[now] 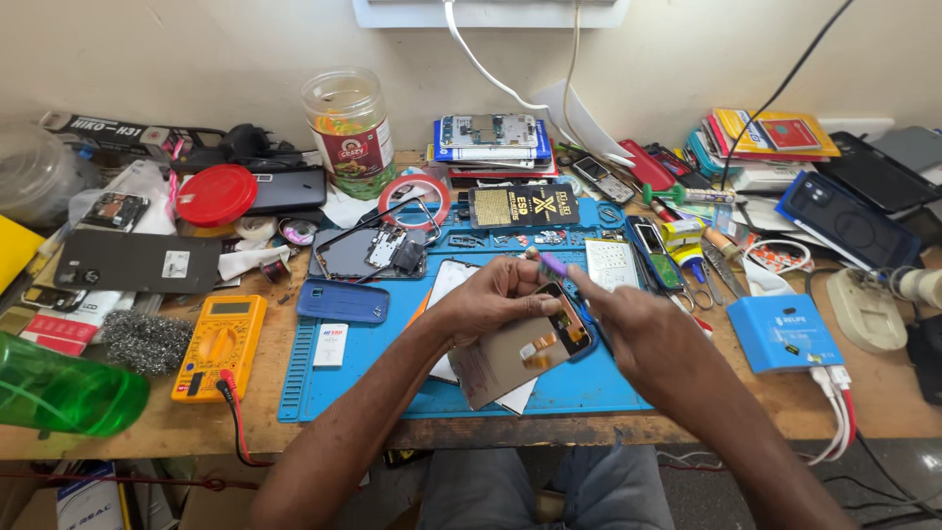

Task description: The person works on a disassembled smartphone, repeatedly peeling and pressing a flexible ribbon cable along the device edge. They rotate the phone to access different sides and use a small tool to adjust the cable. The phone remains open with internal components visible throughout.

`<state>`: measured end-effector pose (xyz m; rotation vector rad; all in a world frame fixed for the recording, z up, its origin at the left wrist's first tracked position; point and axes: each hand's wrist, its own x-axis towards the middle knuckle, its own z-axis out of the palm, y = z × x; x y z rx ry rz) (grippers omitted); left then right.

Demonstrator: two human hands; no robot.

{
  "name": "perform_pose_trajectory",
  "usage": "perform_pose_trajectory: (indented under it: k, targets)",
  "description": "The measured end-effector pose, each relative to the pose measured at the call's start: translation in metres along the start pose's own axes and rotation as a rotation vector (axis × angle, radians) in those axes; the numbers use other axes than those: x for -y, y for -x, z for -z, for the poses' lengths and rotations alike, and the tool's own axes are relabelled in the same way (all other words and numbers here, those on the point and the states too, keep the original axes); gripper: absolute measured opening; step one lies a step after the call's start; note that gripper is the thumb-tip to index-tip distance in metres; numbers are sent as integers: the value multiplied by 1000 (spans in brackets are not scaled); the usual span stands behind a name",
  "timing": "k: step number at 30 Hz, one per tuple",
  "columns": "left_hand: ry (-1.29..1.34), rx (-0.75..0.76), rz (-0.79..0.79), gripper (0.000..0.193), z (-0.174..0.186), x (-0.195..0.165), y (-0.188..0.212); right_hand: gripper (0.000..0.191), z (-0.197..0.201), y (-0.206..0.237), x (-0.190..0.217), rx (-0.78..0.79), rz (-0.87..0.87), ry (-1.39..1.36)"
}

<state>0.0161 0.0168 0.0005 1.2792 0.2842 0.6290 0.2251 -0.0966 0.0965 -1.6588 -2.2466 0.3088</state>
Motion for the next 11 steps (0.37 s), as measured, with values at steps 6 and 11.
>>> perform_pose_trajectory:
  k: [6,11]
  targets:
    - [79,0,-6,18,5,-1,0,71,16,29,8,-62,-49,-18]
    - [-34,-104,-62,20,20,21,-2,70,37,44,0,214,-227,62]
